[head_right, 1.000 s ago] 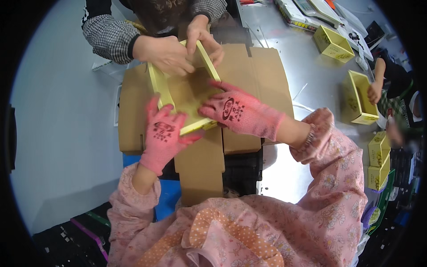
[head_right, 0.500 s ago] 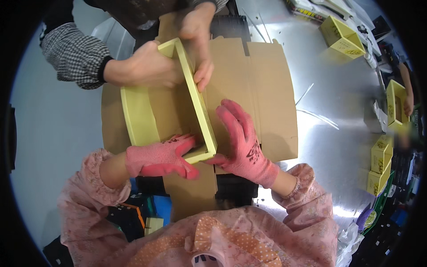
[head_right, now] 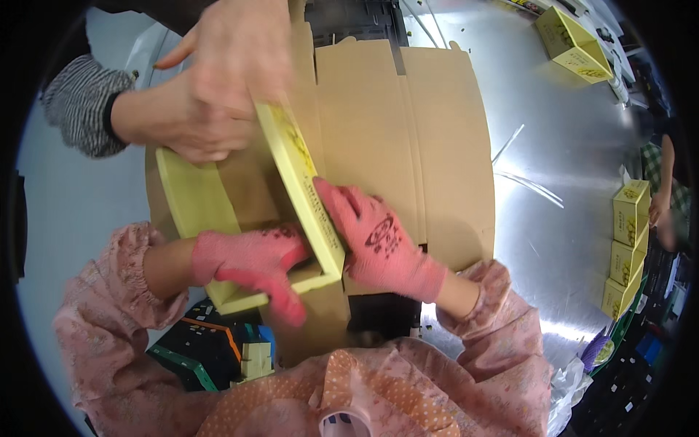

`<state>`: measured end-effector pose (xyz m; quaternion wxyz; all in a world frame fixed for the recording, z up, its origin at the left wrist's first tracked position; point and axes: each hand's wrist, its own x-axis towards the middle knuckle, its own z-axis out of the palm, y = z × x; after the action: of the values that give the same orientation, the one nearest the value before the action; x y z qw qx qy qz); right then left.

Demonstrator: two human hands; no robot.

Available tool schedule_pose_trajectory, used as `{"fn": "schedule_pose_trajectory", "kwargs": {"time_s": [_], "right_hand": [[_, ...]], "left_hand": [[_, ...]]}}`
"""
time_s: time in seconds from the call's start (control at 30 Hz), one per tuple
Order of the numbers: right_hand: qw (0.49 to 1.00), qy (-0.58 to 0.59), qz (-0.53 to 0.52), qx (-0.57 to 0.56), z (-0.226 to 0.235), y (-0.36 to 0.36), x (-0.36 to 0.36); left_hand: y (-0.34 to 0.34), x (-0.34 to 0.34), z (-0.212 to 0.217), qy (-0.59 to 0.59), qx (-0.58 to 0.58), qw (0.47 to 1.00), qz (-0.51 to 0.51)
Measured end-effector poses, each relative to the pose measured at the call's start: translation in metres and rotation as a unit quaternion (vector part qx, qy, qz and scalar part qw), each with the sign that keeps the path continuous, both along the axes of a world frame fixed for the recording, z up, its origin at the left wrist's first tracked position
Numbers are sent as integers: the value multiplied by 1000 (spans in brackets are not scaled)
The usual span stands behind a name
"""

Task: The person folds flat cardboard pieces into small yellow boxes by hand, aligning flaps and tucking tabs to form the box shape. They repeat this process multiple times, placing each completed box aside on the table.

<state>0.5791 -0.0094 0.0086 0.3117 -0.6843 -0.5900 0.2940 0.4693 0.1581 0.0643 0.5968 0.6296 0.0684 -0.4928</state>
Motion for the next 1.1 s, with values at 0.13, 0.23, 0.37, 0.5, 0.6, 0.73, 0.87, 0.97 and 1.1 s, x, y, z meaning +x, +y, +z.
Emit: {"fn": "schedule_pose_trajectory", "kwargs": {"time_s": [0.13, 0.23, 0.37, 0.5, 0.6, 0.73, 0.87, 0.97, 1.1], "right_hand": [[989, 128, 79, 5, 66, -1, 28], [978, 49, 163, 124, 115, 17, 22], [938, -79, 317, -114, 117, 38, -16], [815, -127, 446, -348, 82, 89, -44], [751, -129, 499, -412, 73, 116, -51], [730, -80, 522, -433, 62, 125, -46], [654, -77, 559, -503, 57, 141, -53], [638, -60, 572, -512, 57, 148, -55], [621, -51, 580, -524, 54, 153, -62]], "left_hand": [[-9, -1, 41, -65, 195, 979, -13], [-36, -54, 48, -438, 527, 728, 17], [-39, -137, 24, -491, 416, 647, 408], [-71, -174, -81, -409, 212, 585, 668], [-85, -160, -106, -282, 99, 613, 732], [-106, -160, -155, -314, 70, 603, 730], [-115, -152, -153, -262, 16, 610, 748], [-111, -150, -153, -262, -4, 614, 745], [-96, -144, -151, -281, 7, 624, 729]]}}
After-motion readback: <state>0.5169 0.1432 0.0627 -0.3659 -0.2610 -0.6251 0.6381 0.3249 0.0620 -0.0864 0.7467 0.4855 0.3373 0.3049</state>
